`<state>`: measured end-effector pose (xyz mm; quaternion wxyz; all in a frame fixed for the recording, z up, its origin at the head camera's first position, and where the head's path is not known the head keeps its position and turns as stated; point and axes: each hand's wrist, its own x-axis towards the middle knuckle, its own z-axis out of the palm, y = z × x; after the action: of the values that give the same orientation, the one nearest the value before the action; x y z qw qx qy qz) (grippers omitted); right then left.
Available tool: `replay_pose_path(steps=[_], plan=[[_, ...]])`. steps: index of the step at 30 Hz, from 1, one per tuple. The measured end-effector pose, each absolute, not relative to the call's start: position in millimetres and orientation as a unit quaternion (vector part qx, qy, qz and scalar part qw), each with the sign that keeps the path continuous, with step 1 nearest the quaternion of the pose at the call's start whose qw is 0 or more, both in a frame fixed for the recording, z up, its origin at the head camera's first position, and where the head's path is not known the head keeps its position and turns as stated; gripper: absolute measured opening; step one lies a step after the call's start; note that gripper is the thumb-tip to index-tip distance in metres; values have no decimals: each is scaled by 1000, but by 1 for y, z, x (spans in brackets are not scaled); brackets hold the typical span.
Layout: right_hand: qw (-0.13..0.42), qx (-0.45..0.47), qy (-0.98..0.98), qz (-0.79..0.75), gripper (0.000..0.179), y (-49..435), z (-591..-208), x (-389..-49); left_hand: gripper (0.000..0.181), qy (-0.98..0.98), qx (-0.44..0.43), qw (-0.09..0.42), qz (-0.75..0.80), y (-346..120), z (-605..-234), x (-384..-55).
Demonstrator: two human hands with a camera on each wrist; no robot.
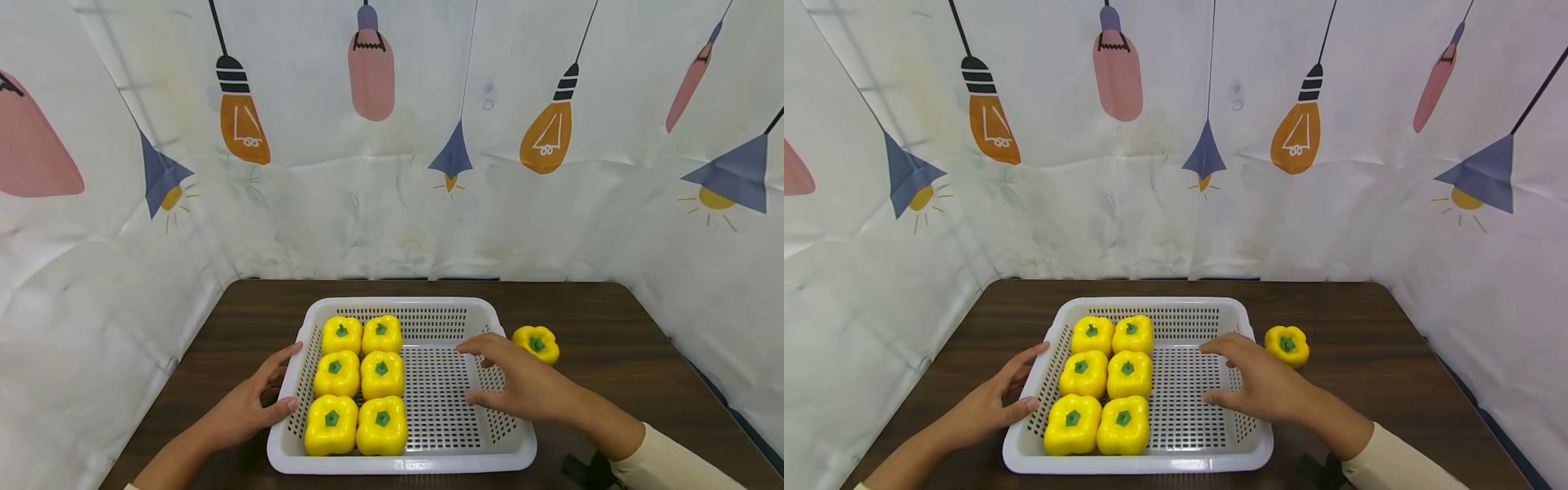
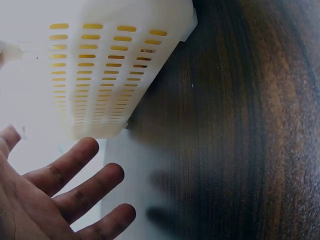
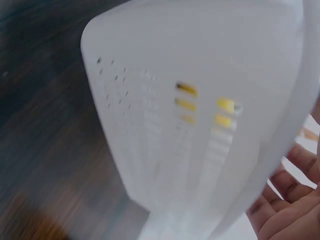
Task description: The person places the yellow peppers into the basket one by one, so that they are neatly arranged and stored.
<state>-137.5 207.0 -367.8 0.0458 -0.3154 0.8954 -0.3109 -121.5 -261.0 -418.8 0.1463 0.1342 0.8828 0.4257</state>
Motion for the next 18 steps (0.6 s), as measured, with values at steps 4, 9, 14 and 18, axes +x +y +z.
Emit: replay_pose_path(steps=[4, 9, 14, 18], plan=[[28, -298, 902, -311, 67, 221, -368, -139, 80, 884, 132, 147, 424, -261, -419, -122], [6, -268, 913, -307, 68, 236, -367, -139, 80, 886, 129, 147, 420, -262, -420, -122], [-13, -238, 921, -309, 67, 251, -368, -141, 80, 886, 129, 147, 420, -262, -421, -122], [-20, -226, 923, -312, 66, 261, -369, -143, 80, 887, 129, 147, 419, -261, -421, -122]])
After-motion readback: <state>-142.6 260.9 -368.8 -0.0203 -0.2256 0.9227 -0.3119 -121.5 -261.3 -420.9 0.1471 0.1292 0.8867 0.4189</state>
